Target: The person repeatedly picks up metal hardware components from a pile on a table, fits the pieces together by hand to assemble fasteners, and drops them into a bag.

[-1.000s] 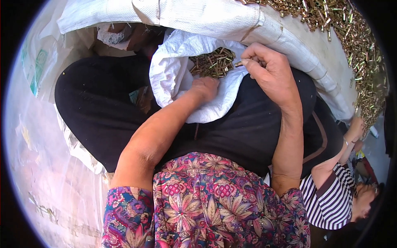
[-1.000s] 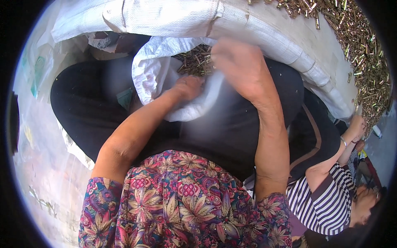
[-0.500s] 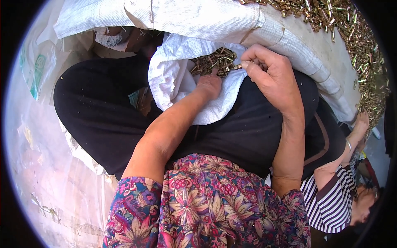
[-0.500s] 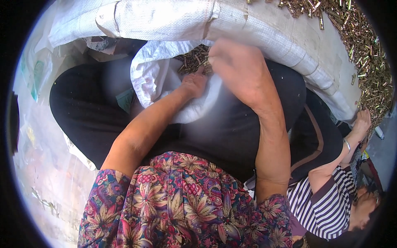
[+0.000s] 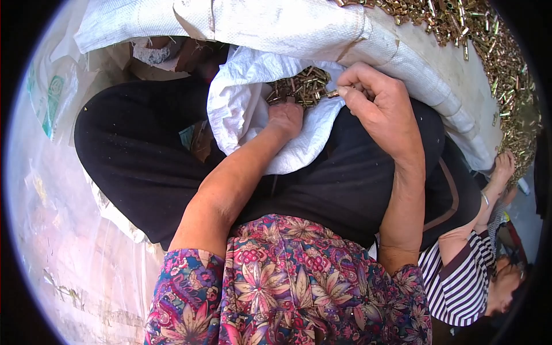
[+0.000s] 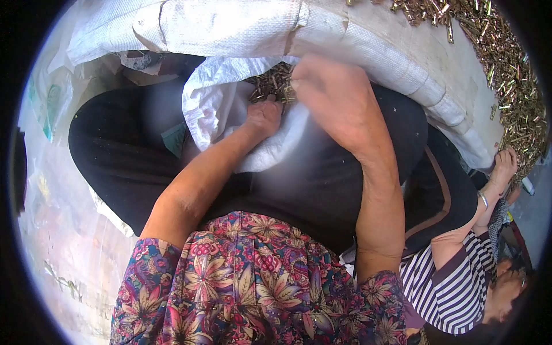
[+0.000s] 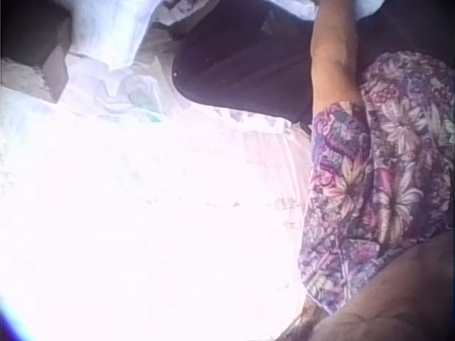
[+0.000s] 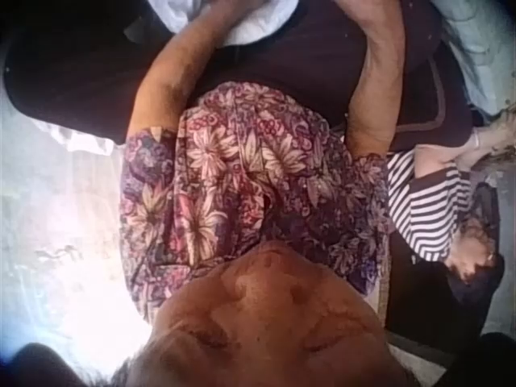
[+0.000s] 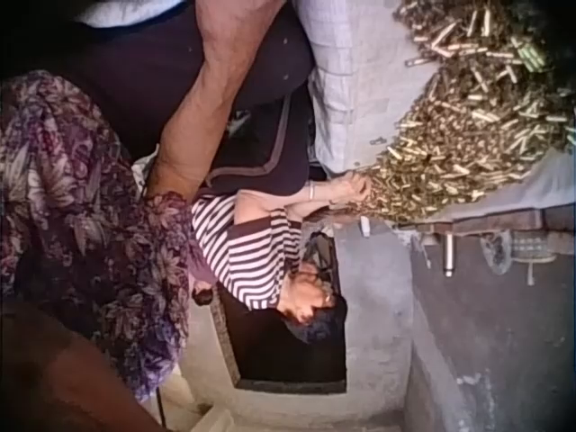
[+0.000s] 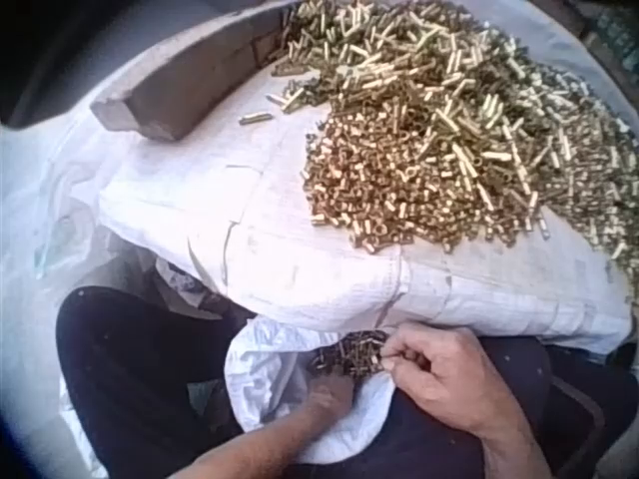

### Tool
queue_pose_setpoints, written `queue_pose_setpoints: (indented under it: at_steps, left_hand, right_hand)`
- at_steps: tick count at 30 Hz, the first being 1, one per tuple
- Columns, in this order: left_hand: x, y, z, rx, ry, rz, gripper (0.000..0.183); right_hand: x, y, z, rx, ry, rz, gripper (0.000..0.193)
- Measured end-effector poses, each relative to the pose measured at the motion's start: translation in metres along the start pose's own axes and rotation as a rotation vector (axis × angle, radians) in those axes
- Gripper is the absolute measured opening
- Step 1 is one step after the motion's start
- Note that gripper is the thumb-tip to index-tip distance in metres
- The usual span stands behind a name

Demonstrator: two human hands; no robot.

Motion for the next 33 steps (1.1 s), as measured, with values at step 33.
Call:
queue_pose_setpoints:
  at_steps: [33]
  left_hand:
    - [-0.010, -0.019, -0.053, -0.185, 0.060, 0.114, 0.034]
  right_hand:
    - [0.015, -0.009, 0.003, 0.017, -0.093, -0.217, 0.004]
Point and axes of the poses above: each hand's wrist, its own z-axis away from the middle knuckle, its own y-axis out of the palm, x = y × z, the point moved 9 cm from there along -z, towards the middle knuckle, and after that the axes turned 1 degree about -y, right-handed, at the moved point
